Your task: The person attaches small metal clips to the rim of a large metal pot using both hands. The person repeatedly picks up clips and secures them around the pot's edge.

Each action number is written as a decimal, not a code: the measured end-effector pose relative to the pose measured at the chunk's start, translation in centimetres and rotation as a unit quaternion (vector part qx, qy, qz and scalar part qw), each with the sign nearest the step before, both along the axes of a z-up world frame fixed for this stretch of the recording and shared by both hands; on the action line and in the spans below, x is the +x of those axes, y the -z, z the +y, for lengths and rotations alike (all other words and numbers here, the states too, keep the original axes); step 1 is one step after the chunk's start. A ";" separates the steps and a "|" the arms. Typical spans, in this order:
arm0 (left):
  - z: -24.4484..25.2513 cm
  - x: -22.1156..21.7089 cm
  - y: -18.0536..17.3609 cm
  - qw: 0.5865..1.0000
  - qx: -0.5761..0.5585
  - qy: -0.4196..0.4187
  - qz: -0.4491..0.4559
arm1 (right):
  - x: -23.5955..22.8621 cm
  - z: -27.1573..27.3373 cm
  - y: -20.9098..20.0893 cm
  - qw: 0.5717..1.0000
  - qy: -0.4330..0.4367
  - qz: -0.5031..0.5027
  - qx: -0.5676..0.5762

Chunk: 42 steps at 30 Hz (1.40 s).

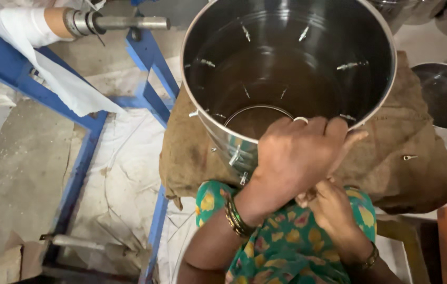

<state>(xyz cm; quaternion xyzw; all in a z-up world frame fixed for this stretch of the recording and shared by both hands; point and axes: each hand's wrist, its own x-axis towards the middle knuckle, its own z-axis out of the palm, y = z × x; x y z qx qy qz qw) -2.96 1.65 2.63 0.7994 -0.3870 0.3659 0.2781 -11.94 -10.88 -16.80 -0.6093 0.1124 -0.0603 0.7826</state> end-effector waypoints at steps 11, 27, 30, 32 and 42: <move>0.7 0.5 1.1 0.997 0.019 -0.008 -0.070 | -0.4 1.1 1.4 0.930 -0.061 -0.013 0.363; 10.8 4.3 -0.3 0.992 0.022 0.123 -0.004 | -0.9 4.2 -5.2 0.966 -0.160 0.052 0.196; 12.8 4.1 -1.2 0.996 -0.021 0.076 0.028 | -1.4 1.6 -6.1 0.989 -0.087 0.031 0.118; 12.7 3.3 -1.5 0.998 -0.025 0.049 0.043 | -1.3 0.3 -5.7 0.993 -0.064 0.034 0.089; 1.2 -1.4 -2.8 0.996 0.030 0.055 0.059 | -0.5 -1.5 1.9 0.966 -0.058 0.043 0.249</move>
